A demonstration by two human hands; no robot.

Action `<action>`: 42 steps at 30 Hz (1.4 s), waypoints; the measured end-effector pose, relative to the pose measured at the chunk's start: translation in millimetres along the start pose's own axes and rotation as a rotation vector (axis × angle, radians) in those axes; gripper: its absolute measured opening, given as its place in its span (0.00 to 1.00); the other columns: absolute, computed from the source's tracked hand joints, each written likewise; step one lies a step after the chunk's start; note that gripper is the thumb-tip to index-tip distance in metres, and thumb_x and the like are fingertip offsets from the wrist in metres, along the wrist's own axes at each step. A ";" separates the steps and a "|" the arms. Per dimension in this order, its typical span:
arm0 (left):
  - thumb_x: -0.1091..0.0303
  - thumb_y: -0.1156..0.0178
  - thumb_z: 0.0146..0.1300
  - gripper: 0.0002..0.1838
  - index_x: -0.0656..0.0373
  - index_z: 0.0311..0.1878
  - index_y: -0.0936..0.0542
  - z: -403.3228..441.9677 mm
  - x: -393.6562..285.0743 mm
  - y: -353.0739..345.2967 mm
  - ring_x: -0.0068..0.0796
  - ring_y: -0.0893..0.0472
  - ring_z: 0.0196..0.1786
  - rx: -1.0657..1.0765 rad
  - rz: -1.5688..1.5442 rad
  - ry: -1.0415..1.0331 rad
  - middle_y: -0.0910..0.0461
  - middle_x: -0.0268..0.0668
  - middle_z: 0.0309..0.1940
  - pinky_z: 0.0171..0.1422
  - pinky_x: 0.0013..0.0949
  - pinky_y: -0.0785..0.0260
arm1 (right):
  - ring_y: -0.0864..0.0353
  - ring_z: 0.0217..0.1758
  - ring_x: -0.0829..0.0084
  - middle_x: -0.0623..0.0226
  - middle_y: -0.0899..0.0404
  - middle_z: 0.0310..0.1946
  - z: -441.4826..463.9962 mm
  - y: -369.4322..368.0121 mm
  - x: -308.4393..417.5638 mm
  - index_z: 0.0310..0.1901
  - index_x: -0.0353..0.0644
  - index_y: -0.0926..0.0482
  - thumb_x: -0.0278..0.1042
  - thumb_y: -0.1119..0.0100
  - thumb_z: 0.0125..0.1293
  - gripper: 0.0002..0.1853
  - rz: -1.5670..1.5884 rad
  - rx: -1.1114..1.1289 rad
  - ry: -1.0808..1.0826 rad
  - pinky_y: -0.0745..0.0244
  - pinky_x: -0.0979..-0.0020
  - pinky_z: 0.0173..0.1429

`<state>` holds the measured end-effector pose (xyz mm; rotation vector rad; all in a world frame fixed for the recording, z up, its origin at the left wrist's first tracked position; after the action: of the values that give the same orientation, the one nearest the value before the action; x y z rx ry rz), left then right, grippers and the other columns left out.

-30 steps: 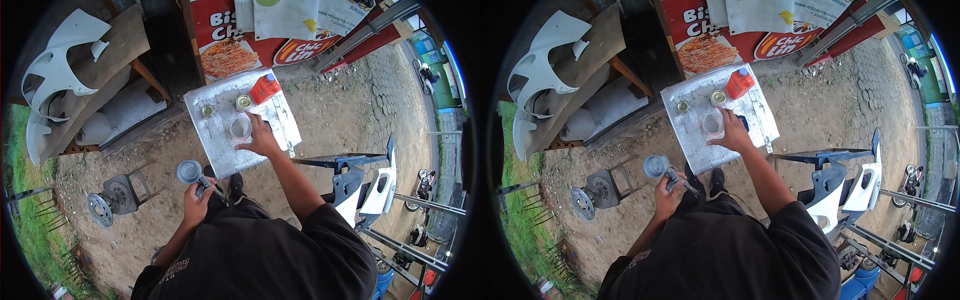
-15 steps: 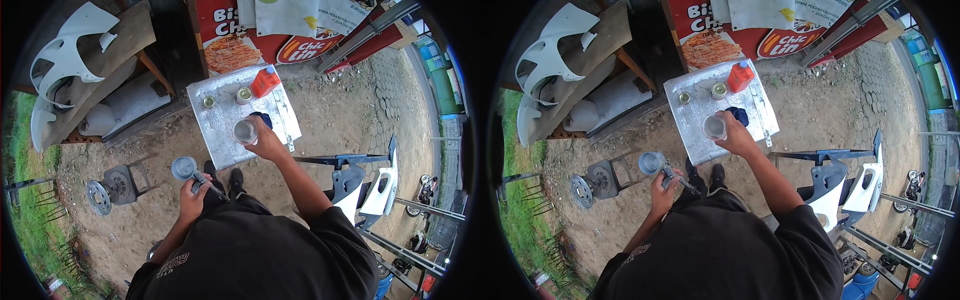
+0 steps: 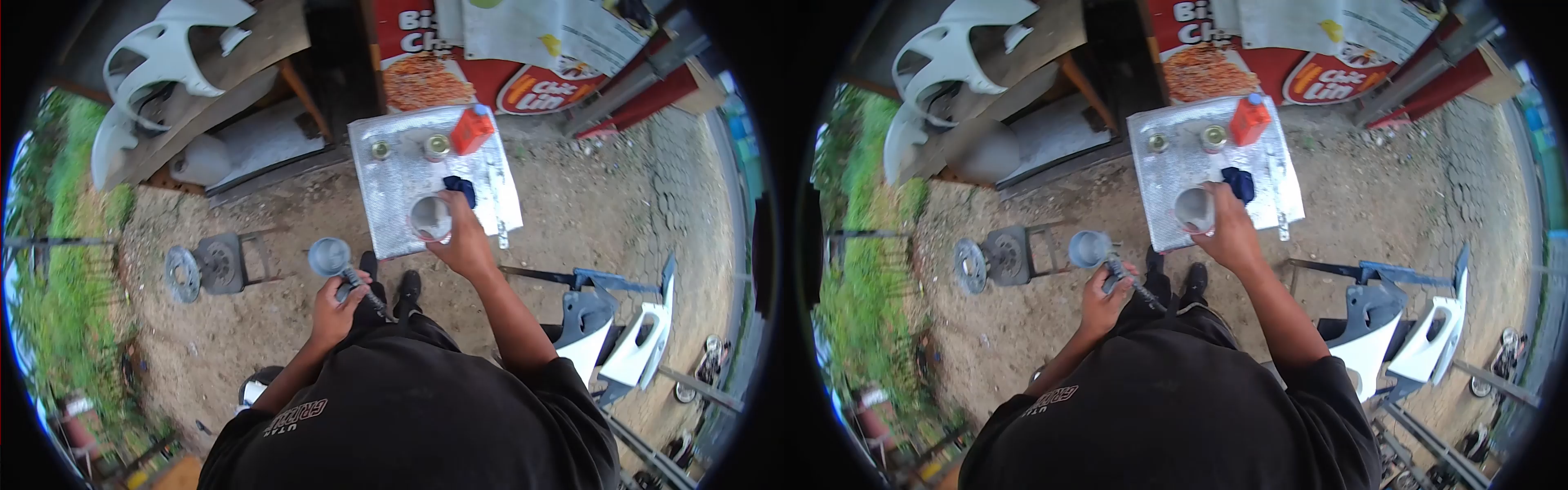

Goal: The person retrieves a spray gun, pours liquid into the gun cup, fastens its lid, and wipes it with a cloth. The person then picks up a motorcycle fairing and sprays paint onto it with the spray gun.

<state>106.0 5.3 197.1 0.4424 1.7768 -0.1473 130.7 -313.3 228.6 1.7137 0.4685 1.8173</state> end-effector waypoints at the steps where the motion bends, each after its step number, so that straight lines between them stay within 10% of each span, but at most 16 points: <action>1: 0.63 0.25 0.85 0.16 0.65 0.64 0.12 -2.4 -2.8 -0.9 0.26 0.08 0.58 -0.001 0.004 -0.008 0.04 0.41 0.56 0.68 0.35 0.17 | 0.13 0.73 0.36 0.45 0.13 0.69 -1.3 2.7 6.8 0.77 0.40 0.27 0.33 0.08 0.59 0.47 -0.096 0.027 0.041 0.15 0.47 0.73; 17: 0.63 0.22 0.83 0.15 0.63 0.60 0.11 5.4 11.9 26.8 0.24 0.09 0.54 0.067 -0.040 -0.050 0.05 0.36 0.51 0.65 0.34 0.17 | 0.13 0.76 0.40 0.46 0.16 0.72 -29.2 -12.4 60.2 0.78 0.38 0.27 0.30 0.08 0.57 0.49 0.008 -0.039 -0.131 0.15 0.50 0.75; 42: 0.49 0.24 0.85 0.21 0.59 0.61 0.11 56.9 32.6 72.7 0.14 0.16 0.43 0.272 -0.055 -0.231 0.07 0.30 0.49 0.44 0.25 0.25 | 0.16 0.76 0.45 0.48 0.18 0.73 -7.2 58.5 289.0 0.79 0.39 0.28 0.31 0.07 0.58 0.50 -0.248 -0.771 0.486 0.16 0.49 0.77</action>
<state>178.6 60.4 161.2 0.5479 1.5467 -0.4645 114.6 -174.7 488.4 0.6714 0.1171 1.8741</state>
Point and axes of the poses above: each hand's wrist, its own z-axis towards the middle knuckle, its own y-axis out of the back of the hand, x = y × z, the point moved 5 cm from there along z, towards the middle knuckle
